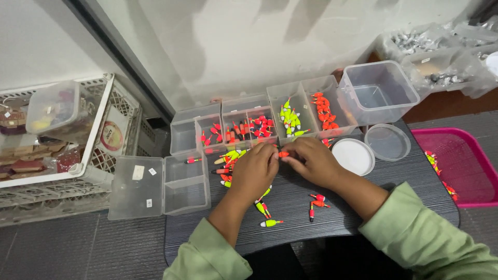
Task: Assembling fishing floats by inserting stems into float bodies and organizing them on a table.
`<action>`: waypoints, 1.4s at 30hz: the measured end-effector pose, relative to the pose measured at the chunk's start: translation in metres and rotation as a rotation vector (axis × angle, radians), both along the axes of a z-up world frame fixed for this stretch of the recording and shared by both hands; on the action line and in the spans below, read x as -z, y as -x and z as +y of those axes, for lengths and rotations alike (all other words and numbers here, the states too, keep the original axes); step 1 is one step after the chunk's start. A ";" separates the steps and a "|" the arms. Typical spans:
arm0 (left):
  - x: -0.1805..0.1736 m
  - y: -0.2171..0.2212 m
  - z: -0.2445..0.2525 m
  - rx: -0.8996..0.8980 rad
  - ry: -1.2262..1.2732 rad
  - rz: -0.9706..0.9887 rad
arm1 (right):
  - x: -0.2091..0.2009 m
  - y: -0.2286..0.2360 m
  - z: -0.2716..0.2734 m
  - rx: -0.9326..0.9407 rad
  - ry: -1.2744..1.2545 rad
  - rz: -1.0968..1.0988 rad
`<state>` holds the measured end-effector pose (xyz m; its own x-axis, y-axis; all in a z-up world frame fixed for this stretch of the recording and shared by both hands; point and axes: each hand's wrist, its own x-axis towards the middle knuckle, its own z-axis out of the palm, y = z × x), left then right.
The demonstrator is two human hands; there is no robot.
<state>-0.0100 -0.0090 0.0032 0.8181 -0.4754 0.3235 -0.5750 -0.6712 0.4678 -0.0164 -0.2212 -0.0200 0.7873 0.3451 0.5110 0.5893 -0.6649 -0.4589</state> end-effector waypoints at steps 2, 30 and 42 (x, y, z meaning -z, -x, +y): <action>0.000 0.000 0.001 0.027 0.023 0.004 | 0.000 0.001 0.000 -0.004 0.038 0.004; -0.010 0.001 0.003 0.075 0.064 -0.063 | 0.009 0.000 -0.005 0.028 -0.034 -0.049; -0.006 0.001 0.002 0.087 0.095 -0.082 | 0.005 0.001 -0.004 0.017 -0.046 -0.104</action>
<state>-0.0108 -0.0072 0.0092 0.7438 -0.5079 0.4346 -0.6684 -0.5720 0.4754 -0.0178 -0.2250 -0.0253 0.7344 0.3070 0.6053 0.6246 -0.6547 -0.4258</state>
